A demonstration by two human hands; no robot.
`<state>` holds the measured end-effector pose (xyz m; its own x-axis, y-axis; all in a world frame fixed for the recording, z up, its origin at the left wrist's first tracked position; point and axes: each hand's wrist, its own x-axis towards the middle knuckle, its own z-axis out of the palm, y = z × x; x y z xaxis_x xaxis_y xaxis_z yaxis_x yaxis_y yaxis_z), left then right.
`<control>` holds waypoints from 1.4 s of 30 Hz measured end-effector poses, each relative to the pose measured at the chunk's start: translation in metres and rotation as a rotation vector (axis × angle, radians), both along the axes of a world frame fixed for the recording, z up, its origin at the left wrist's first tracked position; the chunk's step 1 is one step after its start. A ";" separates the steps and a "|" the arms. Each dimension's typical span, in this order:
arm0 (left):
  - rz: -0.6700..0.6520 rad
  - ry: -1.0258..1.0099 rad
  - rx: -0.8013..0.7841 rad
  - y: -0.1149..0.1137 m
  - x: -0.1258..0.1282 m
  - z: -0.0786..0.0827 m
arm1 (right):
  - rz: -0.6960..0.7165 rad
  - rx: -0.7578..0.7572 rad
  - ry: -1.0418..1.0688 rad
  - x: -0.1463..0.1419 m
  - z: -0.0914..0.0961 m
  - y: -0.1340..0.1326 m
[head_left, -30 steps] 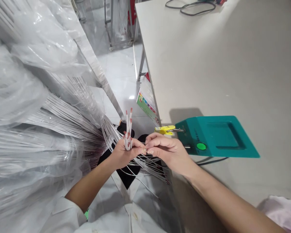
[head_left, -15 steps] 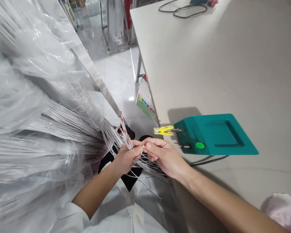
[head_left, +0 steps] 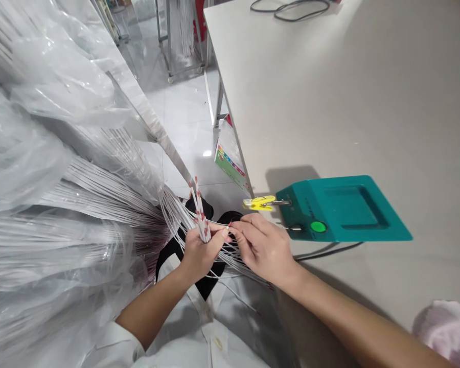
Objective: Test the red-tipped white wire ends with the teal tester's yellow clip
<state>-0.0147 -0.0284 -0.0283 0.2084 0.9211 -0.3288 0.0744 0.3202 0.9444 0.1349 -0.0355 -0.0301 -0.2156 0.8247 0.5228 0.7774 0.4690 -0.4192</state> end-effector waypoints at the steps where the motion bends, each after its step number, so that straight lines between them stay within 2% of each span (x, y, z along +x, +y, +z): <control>1: 0.010 0.025 0.011 -0.001 0.001 0.001 | 0.007 0.052 -0.098 0.002 -0.001 0.000; 4: 0.034 0.064 0.034 -0.003 0.004 0.002 | 0.053 0.173 -0.286 0.006 -0.001 0.000; 7: 0.056 0.059 0.035 -0.003 0.004 0.001 | 0.109 0.171 -0.303 0.011 0.001 0.000; 9: 0.083 0.036 0.020 -0.002 0.002 -0.001 | 0.121 0.055 -0.193 0.012 0.005 0.000; 12: 0.096 0.016 0.009 0.000 -0.003 -0.002 | 0.076 -0.181 0.150 0.010 0.010 0.000; 14: 0.070 0.009 0.012 0.000 -0.004 -0.003 | 0.051 -0.276 0.319 0.006 0.013 0.001; 19: -0.055 0.017 0.058 0.001 -0.005 0.001 | 0.137 -0.351 0.371 0.002 0.013 0.004; 21: -0.124 0.041 0.081 0.003 -0.005 0.004 | 0.177 -0.305 0.320 0.005 0.011 0.004; 23: -0.175 0.076 0.093 0.005 -0.005 0.007 | 0.192 -0.205 0.178 0.008 0.008 0.004; 26: -0.203 0.136 0.102 0.005 -0.005 0.009 | 0.192 -0.035 -0.097 0.012 0.006 0.003; 28: -0.195 0.154 0.113 0.003 -0.005 0.008 | 0.192 0.009 -0.213 0.012 0.007 0.003; 32: -0.115 0.132 0.067 0.001 -0.001 0.005 | 0.208 -0.027 -0.248 0.011 0.016 0.003; 36: -0.047 0.071 0.005 0.006 0.004 0.004 | 0.253 -0.139 -0.146 0.019 0.032 0.004; 39: -0.006 0.009 -0.060 0.012 0.008 0.008 | 0.160 -0.086 -0.148 0.035 0.046 0.008; 42: 0.015 -0.066 -0.106 0.019 0.013 0.014 | -0.017 0.016 -0.418 0.053 0.054 0.015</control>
<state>-0.0022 -0.0094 -0.0147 0.2192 0.8849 -0.4109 0.0078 0.4196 0.9077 0.1879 -0.0202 0.0235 -0.3981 0.8227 0.4057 0.8868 0.4583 -0.0591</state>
